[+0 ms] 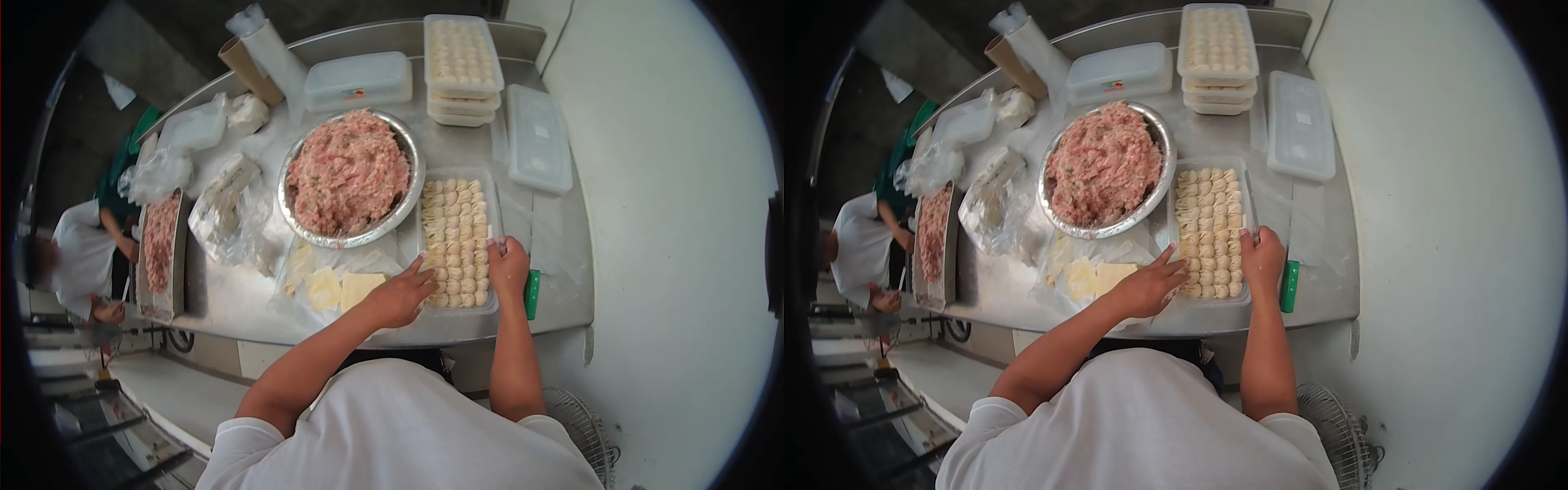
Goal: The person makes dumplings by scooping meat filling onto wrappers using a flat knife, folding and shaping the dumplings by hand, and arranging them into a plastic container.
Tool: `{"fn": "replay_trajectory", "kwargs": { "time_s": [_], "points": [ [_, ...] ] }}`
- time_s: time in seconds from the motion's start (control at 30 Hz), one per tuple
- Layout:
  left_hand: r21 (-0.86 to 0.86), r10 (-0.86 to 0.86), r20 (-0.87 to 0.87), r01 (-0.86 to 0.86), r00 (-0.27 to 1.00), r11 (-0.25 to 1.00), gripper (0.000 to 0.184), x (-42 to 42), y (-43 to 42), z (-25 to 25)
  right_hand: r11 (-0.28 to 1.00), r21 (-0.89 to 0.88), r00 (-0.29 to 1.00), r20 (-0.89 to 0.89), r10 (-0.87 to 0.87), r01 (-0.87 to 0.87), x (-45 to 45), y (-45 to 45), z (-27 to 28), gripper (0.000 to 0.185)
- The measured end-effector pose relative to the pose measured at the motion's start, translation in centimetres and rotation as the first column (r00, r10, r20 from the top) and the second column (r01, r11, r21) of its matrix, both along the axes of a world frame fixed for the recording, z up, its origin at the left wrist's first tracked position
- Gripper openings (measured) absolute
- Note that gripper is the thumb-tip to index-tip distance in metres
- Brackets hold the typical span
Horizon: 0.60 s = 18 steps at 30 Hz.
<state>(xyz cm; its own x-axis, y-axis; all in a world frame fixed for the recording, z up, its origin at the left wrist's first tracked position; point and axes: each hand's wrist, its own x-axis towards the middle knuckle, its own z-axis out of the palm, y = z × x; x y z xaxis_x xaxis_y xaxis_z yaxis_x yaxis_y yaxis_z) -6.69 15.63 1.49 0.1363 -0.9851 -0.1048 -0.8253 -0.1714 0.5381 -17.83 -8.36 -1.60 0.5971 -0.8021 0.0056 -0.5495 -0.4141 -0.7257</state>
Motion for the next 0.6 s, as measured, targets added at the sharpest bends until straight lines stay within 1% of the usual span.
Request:
{"fn": "replay_trajectory", "kwargs": {
  "time_s": [0.03,0.1,0.13,0.2,0.23,0.27,0.3,0.37,0.4,0.43,0.47,0.5,0.57,0.6],
  "points": [
    [0.035,0.007,-0.001,-0.007,1.0,0.999,0.056,-0.2,-0.2,0.6,1.0,0.007,1.0,0.001,0.024,-0.024,-0.1,0.1,0.0,0.03],
    [0.064,0.034,0.01,-0.035,0.999,0.997,0.055,-0.4,-0.3,1.2,0.957,-0.287,0.998,0.031,0.059,-0.047,0.1,-0.1,0.3,0.03],
    [0.036,0.058,-0.009,-0.057,0.998,0.998,0.055,-0.7,-0.1,1.2,0.956,-0.288,0.996,0.038,0.076,-0.062,0.6,0.2,1.6,0.03],
    [0.009,0.082,-0.028,-0.082,0.996,0.997,0.054,-1.1,0.4,1.5,0.963,-0.208,0.985,-0.015,0.171,-0.17,0.8,0.9,4.9,0.033],
    [-0.075,0.118,-0.08,-0.124,0.99,0.989,0.055,-1.1,0.7,1.9,0.963,-0.21,0.985,-0.013,0.171,-0.17,1.2,1.0,6.5,0.033],
    [-0.154,0.144,-0.137,-0.164,0.98,0.974,0.056,-1.1,1.2,2.2,0.938,-0.225,0.962,0.005,0.274,-0.266,2.0,1.0,8.2,0.032],
    [-0.153,0.132,-0.137,-0.152,0.982,0.976,0.056,-1.1,1.8,2.5,0.905,-0.24,0.93,0.02,0.366,-0.351,2.8,1.0,9.6,0.031],
    [-0.192,0.236,-0.071,-0.245,0.969,0.95,0.056,-0.5,3.1,3.2,0.828,-0.351,0.893,-0.064,0.445,-0.438,4.8,0.6,12.0,0.03],
    [-0.189,0.203,-0.075,-0.214,0.976,0.958,0.056,-0.4,3.9,3.4,0.799,-0.365,0.875,-0.13,0.466,-0.479,5.9,0.4,13.1,0.029],
    [-0.165,0.25,-0.067,-0.258,0.966,0.952,0.054,-0.1,4.7,3.5,0.764,-0.379,0.853,-0.195,0.485,-0.521,7.4,0.2,14.0,0.028],
    [-0.145,0.303,-0.06,-0.308,0.951,0.94,0.052,0.1,5.3,3.5,0.719,-0.437,0.84,-0.23,0.492,-0.541,9.0,0.2,14.3,0.024],
    [-0.152,0.286,-0.066,-0.293,0.956,0.944,0.052,0.2,5.9,3.1,0.664,-0.491,0.822,-0.268,0.501,-0.565,10.7,0.5,14.2,0.021],
    [-0.104,0.334,-0.026,-0.335,0.942,0.937,0.048,0.3,7.0,2.0,0.615,-0.531,0.803,-0.258,0.538,-0.583,14.5,1.5,10.8,0.016],
    [-0.112,0.32,-0.023,-0.32,0.947,0.941,0.048,0.4,7.2,1.7,0.602,-0.516,0.778,-0.245,0.578,-0.609,15.3,2.1,10.2,0.015]
  ]
}}
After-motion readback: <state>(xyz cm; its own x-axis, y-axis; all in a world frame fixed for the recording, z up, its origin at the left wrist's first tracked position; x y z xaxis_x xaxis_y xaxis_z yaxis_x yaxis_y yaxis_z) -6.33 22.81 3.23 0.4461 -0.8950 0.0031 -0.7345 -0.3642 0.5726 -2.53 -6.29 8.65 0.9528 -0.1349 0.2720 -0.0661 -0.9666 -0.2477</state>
